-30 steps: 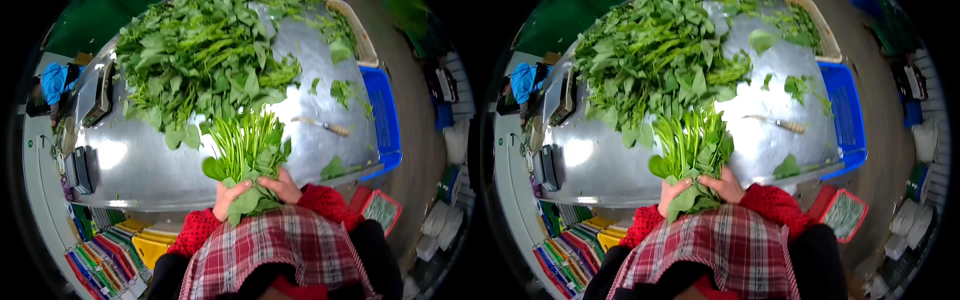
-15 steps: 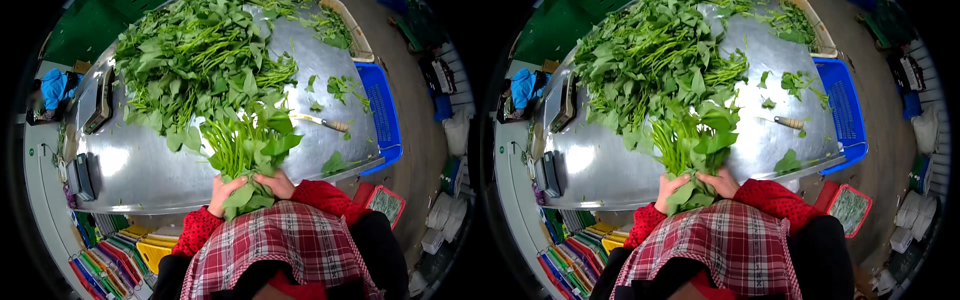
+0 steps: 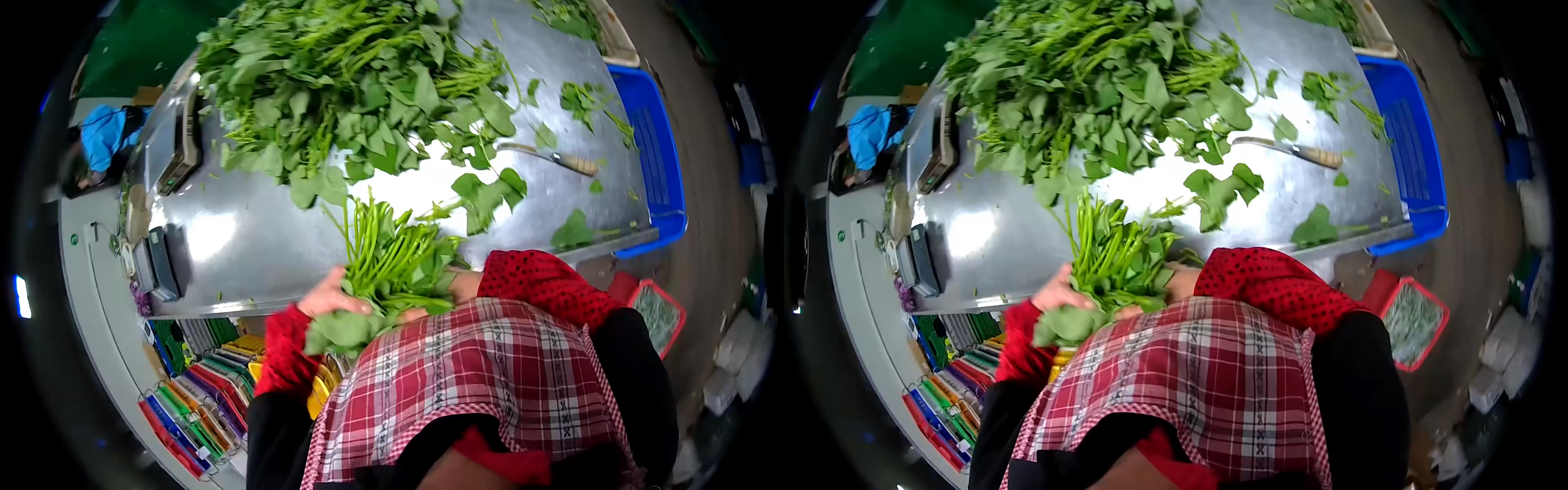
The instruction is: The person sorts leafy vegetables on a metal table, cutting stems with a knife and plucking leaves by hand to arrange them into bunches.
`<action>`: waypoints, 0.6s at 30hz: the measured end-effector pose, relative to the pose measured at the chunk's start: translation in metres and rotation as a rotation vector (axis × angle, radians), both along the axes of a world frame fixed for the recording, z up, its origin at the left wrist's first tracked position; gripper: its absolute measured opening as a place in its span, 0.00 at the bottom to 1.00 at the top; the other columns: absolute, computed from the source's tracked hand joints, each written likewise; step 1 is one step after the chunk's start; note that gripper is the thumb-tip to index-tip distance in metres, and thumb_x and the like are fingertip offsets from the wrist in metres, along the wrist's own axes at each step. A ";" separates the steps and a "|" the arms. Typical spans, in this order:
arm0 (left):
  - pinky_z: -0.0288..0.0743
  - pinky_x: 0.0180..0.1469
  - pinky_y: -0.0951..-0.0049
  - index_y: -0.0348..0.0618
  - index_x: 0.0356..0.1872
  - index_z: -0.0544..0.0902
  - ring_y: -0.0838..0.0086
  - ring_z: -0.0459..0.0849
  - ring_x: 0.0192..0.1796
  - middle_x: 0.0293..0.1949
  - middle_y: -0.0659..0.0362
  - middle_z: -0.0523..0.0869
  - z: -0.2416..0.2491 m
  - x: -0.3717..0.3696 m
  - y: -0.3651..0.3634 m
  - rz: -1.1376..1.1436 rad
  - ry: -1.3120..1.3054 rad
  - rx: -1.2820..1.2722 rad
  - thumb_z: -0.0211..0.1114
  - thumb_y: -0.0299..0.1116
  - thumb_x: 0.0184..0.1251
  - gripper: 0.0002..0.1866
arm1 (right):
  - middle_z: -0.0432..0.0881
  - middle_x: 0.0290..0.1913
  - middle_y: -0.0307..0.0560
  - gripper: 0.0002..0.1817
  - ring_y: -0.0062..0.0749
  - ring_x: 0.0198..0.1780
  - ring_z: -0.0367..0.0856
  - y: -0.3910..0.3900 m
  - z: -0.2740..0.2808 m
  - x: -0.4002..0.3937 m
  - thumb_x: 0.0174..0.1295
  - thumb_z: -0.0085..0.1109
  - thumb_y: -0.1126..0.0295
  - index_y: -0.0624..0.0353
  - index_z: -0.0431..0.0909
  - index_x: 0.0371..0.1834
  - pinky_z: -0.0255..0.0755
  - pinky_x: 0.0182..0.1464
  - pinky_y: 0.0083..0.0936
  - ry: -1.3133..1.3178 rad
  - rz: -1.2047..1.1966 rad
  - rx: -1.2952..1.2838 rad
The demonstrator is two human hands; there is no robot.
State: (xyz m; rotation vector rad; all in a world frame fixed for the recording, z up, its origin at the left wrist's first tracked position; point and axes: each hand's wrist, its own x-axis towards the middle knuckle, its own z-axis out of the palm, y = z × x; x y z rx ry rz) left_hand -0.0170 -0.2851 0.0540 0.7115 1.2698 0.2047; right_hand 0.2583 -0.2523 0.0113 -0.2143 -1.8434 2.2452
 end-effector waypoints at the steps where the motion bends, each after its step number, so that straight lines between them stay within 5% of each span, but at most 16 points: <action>1: 0.66 0.64 0.65 0.38 0.64 0.71 0.66 0.77 0.58 0.55 0.55 0.80 -0.001 0.025 -0.013 0.103 -0.135 0.039 0.75 0.23 0.40 0.41 | 0.66 0.67 0.61 0.42 0.47 0.66 0.69 -0.012 -0.045 0.016 0.59 0.66 0.52 0.58 0.58 0.72 0.63 0.68 0.37 0.015 -0.037 -0.094; 2: 0.66 0.65 0.65 0.38 0.65 0.71 0.65 0.77 0.59 0.56 0.54 0.80 -0.010 0.035 -0.027 0.253 -0.280 -0.013 0.73 0.21 0.38 0.42 | 0.69 0.65 0.59 0.44 0.44 0.63 0.72 -0.023 -0.089 0.032 0.57 0.69 0.54 0.60 0.57 0.72 0.65 0.66 0.36 0.033 -0.074 -0.187; 6: 0.64 0.65 0.67 0.37 0.66 0.69 0.63 0.77 0.60 0.57 0.52 0.80 -0.005 0.049 -0.040 0.561 -0.404 -0.123 0.68 0.18 0.37 0.44 | 0.70 0.64 0.53 0.50 0.36 0.62 0.71 0.011 -0.024 0.061 0.54 0.66 0.39 0.61 0.58 0.71 0.65 0.66 0.32 -0.135 -0.374 -0.573; 7: 0.64 0.65 0.67 0.37 0.66 0.69 0.63 0.77 0.60 0.57 0.52 0.80 -0.002 0.052 -0.036 0.556 -0.414 -0.120 0.68 0.18 0.37 0.44 | 0.71 0.64 0.54 0.47 0.31 0.56 0.76 0.016 -0.012 0.053 0.59 0.60 0.39 0.63 0.59 0.70 0.69 0.62 0.30 0.174 -0.493 -0.700; 10: 0.63 0.66 0.66 0.36 0.67 0.66 0.65 0.76 0.61 0.58 0.53 0.78 0.006 0.055 -0.029 0.370 -0.419 -0.061 0.67 0.18 0.36 0.45 | 0.81 0.50 0.54 0.33 0.27 0.42 0.82 0.042 0.014 0.048 0.65 0.57 0.49 0.67 0.69 0.62 0.76 0.50 0.27 -0.030 -0.629 -0.710; 12: 0.63 0.66 0.67 0.36 0.67 0.66 0.65 0.76 0.61 0.58 0.53 0.78 0.004 0.049 -0.038 0.373 -0.388 -0.036 0.67 0.18 0.36 0.45 | 0.85 0.31 0.49 0.19 0.26 0.28 0.82 0.058 0.013 0.049 0.69 0.52 0.59 0.68 0.78 0.48 0.77 0.37 0.24 -0.214 -0.636 -0.302; 13: 0.63 0.66 0.67 0.37 0.67 0.66 0.65 0.76 0.61 0.58 0.53 0.78 0.003 0.046 -0.042 0.382 -0.359 -0.009 0.68 0.18 0.35 0.46 | 0.82 0.19 0.42 0.16 0.24 0.23 0.81 0.070 0.018 0.059 0.69 0.50 0.64 0.66 0.82 0.35 0.75 0.31 0.22 -0.073 -0.896 -0.311; 15: 0.63 0.65 0.68 0.37 0.67 0.66 0.66 0.76 0.61 0.57 0.54 0.79 0.004 0.042 -0.048 0.389 -0.335 -0.005 0.68 0.18 0.35 0.46 | 0.85 0.27 0.48 0.12 0.27 0.27 0.82 0.121 0.016 0.099 0.66 0.56 0.66 0.66 0.82 0.37 0.76 0.34 0.24 -0.070 -1.371 -0.029; 17: 0.64 0.65 0.68 0.38 0.67 0.65 0.67 0.76 0.61 0.58 0.55 0.78 0.004 0.041 -0.050 0.403 -0.348 -0.014 0.68 0.18 0.36 0.47 | 0.82 0.49 0.52 0.18 0.41 0.48 0.80 0.139 0.019 0.119 0.56 0.67 0.63 0.67 0.81 0.43 0.73 0.55 0.34 -0.741 -1.516 1.207; 18: 0.64 0.64 0.68 0.37 0.67 0.66 0.67 0.76 0.60 0.57 0.55 0.79 0.007 0.045 -0.049 0.466 -0.358 -0.025 0.68 0.17 0.36 0.46 | 0.81 0.47 0.52 0.15 0.42 0.48 0.79 0.129 0.008 0.103 0.53 0.66 0.64 0.65 0.83 0.39 0.72 0.52 0.37 -0.615 -1.373 1.096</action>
